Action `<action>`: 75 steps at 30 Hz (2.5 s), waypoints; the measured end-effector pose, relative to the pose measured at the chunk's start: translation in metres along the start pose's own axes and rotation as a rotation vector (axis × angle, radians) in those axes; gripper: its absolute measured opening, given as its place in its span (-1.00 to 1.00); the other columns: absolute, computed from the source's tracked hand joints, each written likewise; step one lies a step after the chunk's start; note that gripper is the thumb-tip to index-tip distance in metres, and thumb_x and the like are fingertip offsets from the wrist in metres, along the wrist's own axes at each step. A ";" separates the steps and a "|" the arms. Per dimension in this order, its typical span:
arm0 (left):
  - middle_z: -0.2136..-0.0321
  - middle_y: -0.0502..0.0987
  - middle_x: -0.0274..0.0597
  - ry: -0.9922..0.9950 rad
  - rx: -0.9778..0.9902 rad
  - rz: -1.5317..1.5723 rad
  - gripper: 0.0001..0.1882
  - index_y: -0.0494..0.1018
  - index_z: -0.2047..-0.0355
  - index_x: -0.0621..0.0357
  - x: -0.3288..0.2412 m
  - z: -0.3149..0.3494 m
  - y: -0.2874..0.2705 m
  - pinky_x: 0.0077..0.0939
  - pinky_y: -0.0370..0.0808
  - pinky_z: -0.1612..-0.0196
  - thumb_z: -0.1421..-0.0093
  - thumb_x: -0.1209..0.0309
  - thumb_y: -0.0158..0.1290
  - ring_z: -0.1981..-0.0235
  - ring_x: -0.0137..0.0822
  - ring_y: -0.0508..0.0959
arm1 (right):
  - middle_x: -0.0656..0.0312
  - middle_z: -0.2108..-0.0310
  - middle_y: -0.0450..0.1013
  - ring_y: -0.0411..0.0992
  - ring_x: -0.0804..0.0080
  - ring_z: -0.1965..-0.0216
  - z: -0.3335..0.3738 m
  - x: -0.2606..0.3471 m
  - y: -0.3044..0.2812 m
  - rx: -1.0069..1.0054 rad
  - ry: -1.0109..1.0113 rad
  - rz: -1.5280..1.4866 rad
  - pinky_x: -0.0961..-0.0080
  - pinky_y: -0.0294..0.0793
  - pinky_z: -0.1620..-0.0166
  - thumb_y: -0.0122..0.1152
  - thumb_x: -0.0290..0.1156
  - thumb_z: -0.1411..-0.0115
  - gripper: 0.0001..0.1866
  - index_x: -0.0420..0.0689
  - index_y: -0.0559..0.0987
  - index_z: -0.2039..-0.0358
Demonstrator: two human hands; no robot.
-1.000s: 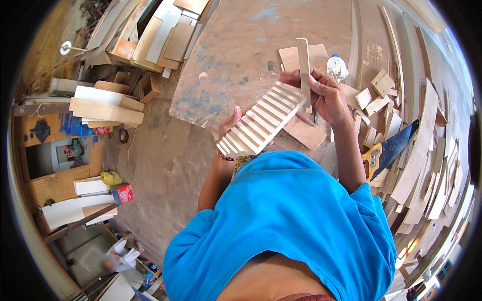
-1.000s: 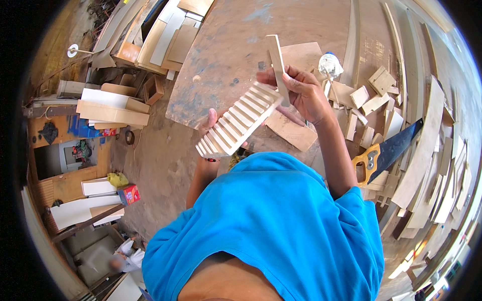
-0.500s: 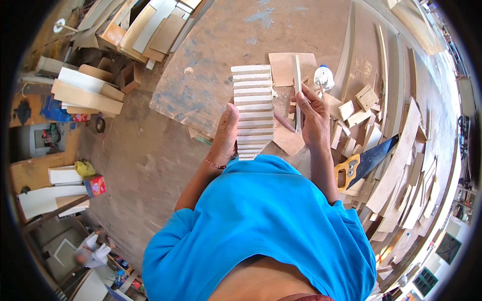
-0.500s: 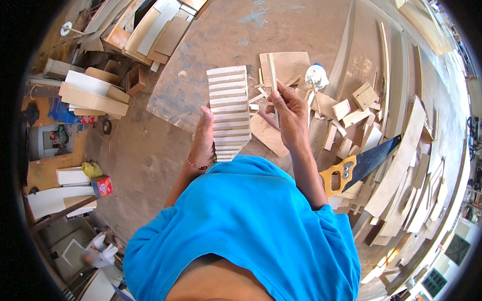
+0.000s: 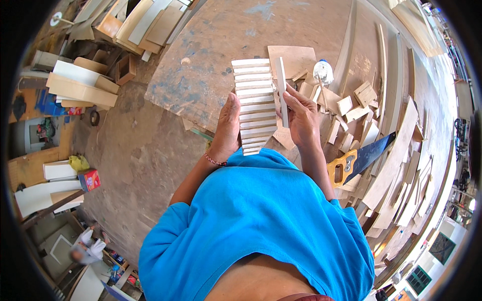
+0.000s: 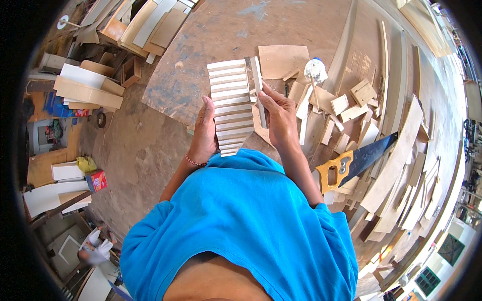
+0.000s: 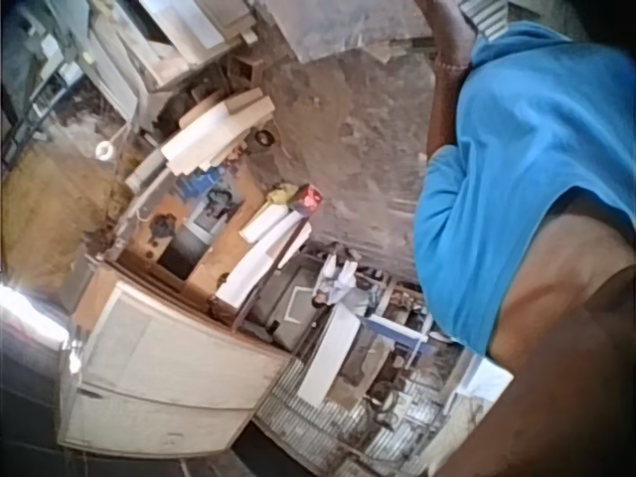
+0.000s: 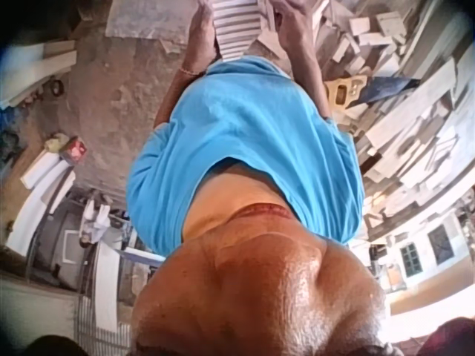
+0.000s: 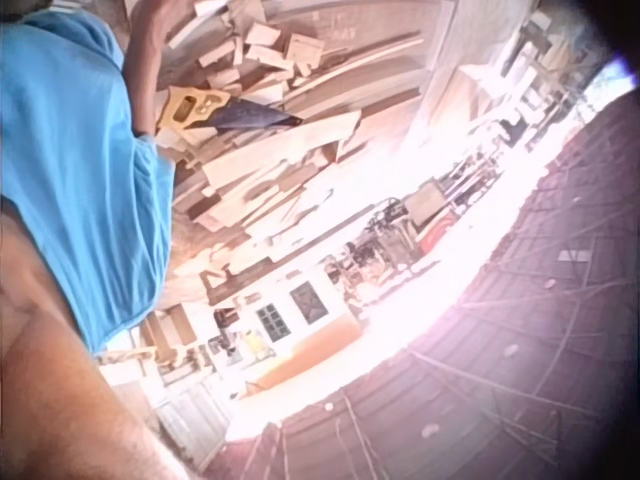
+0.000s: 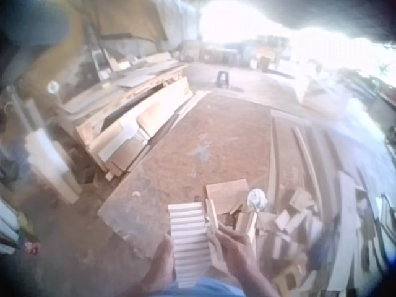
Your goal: The person assembles a small slatted wooden component by fitting and sanding small wooden blocks into a grooved frame.
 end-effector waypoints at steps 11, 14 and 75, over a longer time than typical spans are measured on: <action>0.10 0.37 -0.03 0.012 -0.002 0.030 -0.44 0.14 -0.04 0.23 0.007 -0.003 -0.001 -0.45 0.46 0.11 -0.27 0.01 -0.41 0.11 -0.30 0.45 | 0.12 0.27 0.47 0.42 0.57 0.30 -0.002 -0.009 0.003 0.020 0.040 -0.085 0.69 0.39 0.21 0.09 -0.47 -0.12 -0.62 -0.38 0.38 0.06; 0.10 0.37 -0.03 0.004 -0.005 0.034 -0.44 0.15 -0.03 0.25 0.007 -0.003 -0.001 -0.45 0.46 0.11 -0.27 0.02 -0.41 0.12 -0.30 0.45 | 0.10 0.25 0.46 0.41 0.55 0.28 -0.001 -0.008 0.004 -0.007 0.040 -0.064 0.66 0.37 0.18 0.10 -0.47 -0.11 -0.62 -0.39 0.38 0.06; 0.14 0.42 -0.09 -0.106 0.006 0.036 -0.55 0.26 0.05 0.31 -0.029 -0.006 -0.096 -0.25 0.38 0.06 -0.16 0.22 -0.05 0.11 -0.20 0.44 | 0.19 0.43 0.50 0.45 0.52 0.47 -0.058 -0.078 0.042 0.253 0.145 0.414 0.56 0.48 0.40 0.12 -0.55 -0.04 -0.76 -0.27 0.54 0.24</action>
Point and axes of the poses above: each hand's wrist, its own z-axis away from the middle knuckle, its own y-axis out of the palm, x = y × z, the point moved 2 cm from there along -z, towards the middle knuckle
